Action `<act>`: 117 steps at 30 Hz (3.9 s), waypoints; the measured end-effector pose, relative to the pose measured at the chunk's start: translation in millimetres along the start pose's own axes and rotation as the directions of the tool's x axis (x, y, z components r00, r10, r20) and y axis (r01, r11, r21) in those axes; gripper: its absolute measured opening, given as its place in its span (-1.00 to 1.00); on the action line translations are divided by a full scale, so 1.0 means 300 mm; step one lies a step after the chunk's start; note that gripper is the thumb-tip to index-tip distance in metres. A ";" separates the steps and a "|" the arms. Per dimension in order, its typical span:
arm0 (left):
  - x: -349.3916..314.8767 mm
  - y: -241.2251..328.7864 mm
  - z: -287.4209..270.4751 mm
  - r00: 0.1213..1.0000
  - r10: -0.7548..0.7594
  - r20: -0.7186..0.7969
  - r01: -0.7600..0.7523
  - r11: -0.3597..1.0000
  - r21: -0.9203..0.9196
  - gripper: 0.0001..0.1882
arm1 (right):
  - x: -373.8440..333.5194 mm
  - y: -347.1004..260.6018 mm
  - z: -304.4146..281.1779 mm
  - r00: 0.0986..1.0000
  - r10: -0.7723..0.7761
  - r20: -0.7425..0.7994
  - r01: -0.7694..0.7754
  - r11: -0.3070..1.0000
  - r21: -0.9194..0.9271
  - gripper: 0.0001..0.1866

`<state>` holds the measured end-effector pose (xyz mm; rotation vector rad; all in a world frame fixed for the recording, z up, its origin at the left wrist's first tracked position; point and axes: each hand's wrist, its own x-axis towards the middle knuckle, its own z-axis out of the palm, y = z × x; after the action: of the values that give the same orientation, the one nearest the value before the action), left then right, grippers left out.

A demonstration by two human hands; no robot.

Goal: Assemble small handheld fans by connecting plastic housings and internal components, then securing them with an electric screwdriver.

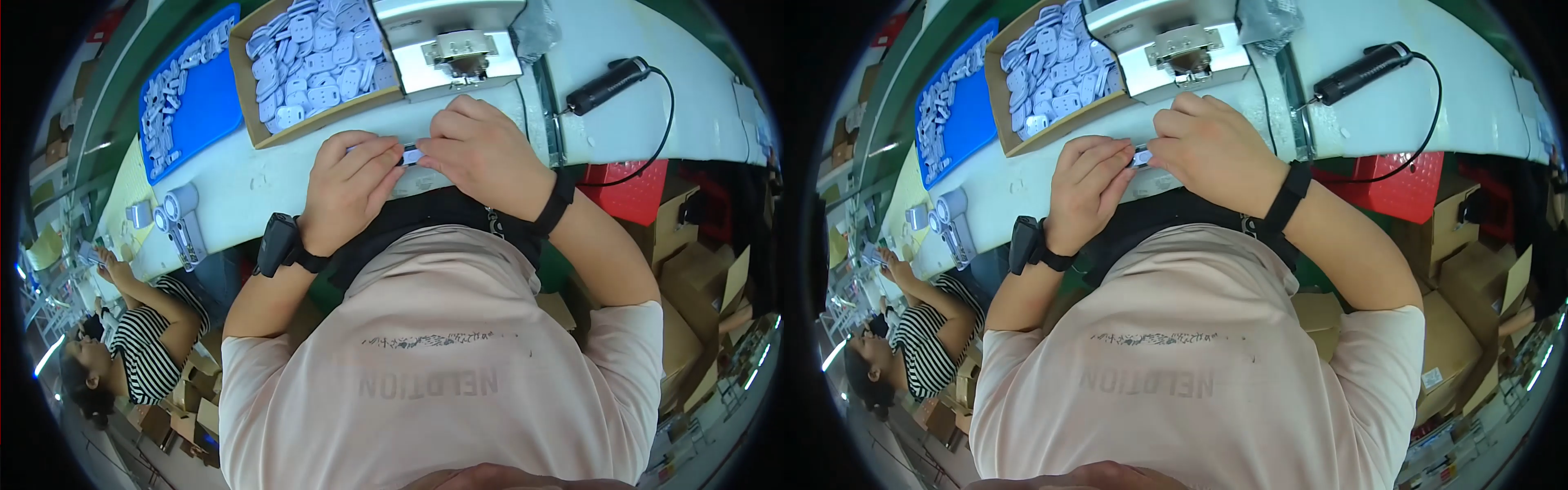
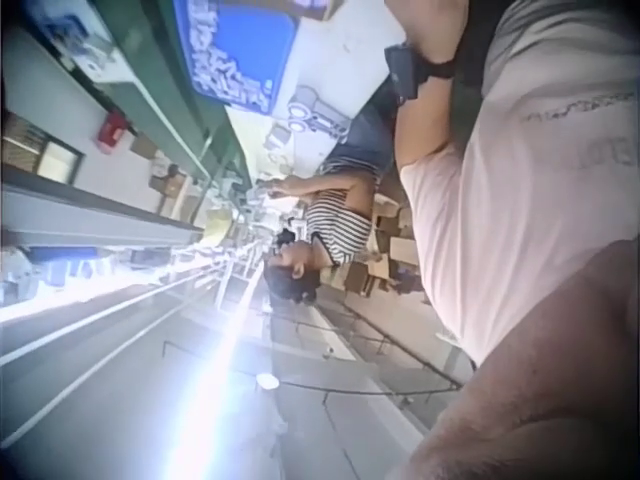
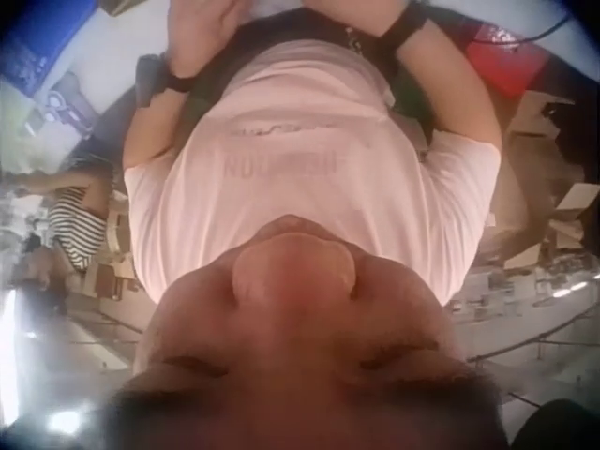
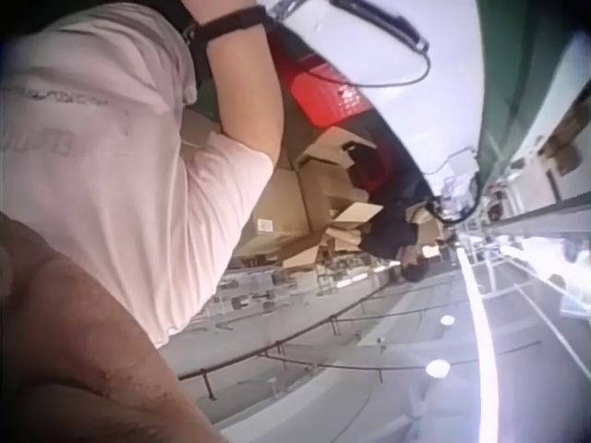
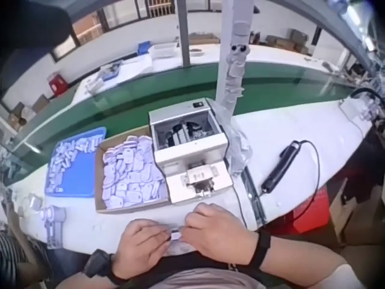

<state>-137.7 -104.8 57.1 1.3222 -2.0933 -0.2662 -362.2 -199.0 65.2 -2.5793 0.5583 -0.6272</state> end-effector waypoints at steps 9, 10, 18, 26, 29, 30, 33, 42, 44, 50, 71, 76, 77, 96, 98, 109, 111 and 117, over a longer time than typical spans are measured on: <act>0.010 0.009 0.011 1.000 -0.004 -0.013 0.005 0.999 0.035 -0.76 | -0.052 -0.008 0.070 0.972 0.011 -0.233 -0.022 0.999 -0.047 -0.79; 0.002 0.014 0.016 1.000 0.003 -0.015 -0.003 0.999 0.040 -0.76 | -0.061 -0.015 0.086 0.968 -0.001 -0.252 -0.016 0.998 -0.068 -0.80; -0.049 0.077 0.037 0.988 0.096 -0.121 -0.071 0.978 0.197 -0.72 | -0.142 -0.048 0.116 0.942 -0.072 -0.327 0.041 0.994 -0.101 -0.76; -0.062 0.170 -0.009 0.997 -0.065 -0.052 0.070 0.991 0.115 -0.54 | -0.128 -0.062 0.036 0.994 0.102 -0.049 -0.095 0.988 0.125 -0.60; -0.025 0.182 -0.037 0.990 -0.138 0.016 0.134 0.980 0.149 -0.50 | -0.125 -0.068 0.030 0.991 0.132 0.012 -0.133 0.982 0.135 -0.55; -0.025 0.175 -0.034 0.990 -0.143 0.014 0.140 0.979 0.146 -0.50 | -0.130 -0.079 0.028 0.988 0.152 0.022 -0.154 0.979 0.131 -0.54; -0.031 0.149 -0.028 0.963 -0.138 0.230 0.107 0.984 0.141 -0.54 | -0.131 -0.071 0.037 0.986 0.160 0.037 -0.164 0.973 0.161 -0.52; 0.037 0.087 -0.044 0.949 -0.057 0.310 0.041 0.998 0.057 -0.56 | -0.126 -0.019 0.060 0.990 0.138 0.013 -0.137 0.957 0.257 -0.51; 0.042 0.081 -0.043 0.945 -0.053 0.321 0.037 0.998 0.056 -0.56 | -0.127 -0.019 0.060 0.989 0.146 -0.001 -0.141 0.959 0.247 -0.51; 0.047 0.077 -0.036 0.946 -0.033 0.322 0.015 0.998 0.059 -0.57 | -0.122 -0.020 0.046 0.993 0.111 0.041 -0.116 0.978 0.172 -0.54; 0.060 0.066 -0.027 0.942 0.012 0.336 -0.036 0.997 0.065 -0.57 | -0.092 -0.029 0.034 0.991 0.084 0.104 -0.088 0.996 0.029 -0.61; 0.065 0.067 -0.033 0.934 0.008 0.358 -0.027 0.998 0.049 -0.57 | -0.091 -0.021 0.035 0.995 0.081 0.058 -0.084 0.995 0.053 -0.61; 0.069 0.070 -0.038 0.929 0.002 0.370 -0.023 0.998 0.052 -0.57 | -0.090 -0.019 0.030 0.993 0.082 0.083 -0.086 0.995 0.055 -0.61; 0.129 0.096 -0.102 0.877 -0.106 0.468 0.087 0.994 0.061 -0.54 | -0.169 -0.015 0.075 0.987 0.121 -0.110 -0.089 0.962 0.260 -0.53; 0.121 0.105 -0.101 0.896 -0.073 0.438 0.000 0.986 0.165 -0.54 | -0.155 -0.006 0.064 0.982 0.180 -0.047 -0.155 0.930 0.334 -0.53; 0.022 0.003 -0.044 0.973 0.167 0.159 -0.192 0.969 0.156 -0.54 | -0.156 -0.037 0.099 0.959 0.194 -0.205 -0.151 0.967 0.205 -0.58; 0.006 -0.019 -0.018 0.974 0.189 0.126 -0.208 0.966 0.156 -0.55 | -0.166 -0.040 0.101 0.943 0.120 -0.309 -0.085 0.989 0.124 -0.56; -0.010 -0.047 0.005 0.959 0.270 0.081 -0.281 0.944 0.173 -0.58 | -0.193 -0.031 0.131 0.955 -0.002 -0.297 -0.012 0.999 -0.047 -0.49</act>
<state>-127.4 -109.2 48.1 1.1126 -2.3649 0.0110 -387.1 -152.0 18.5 -2.5421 0.6821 -1.0228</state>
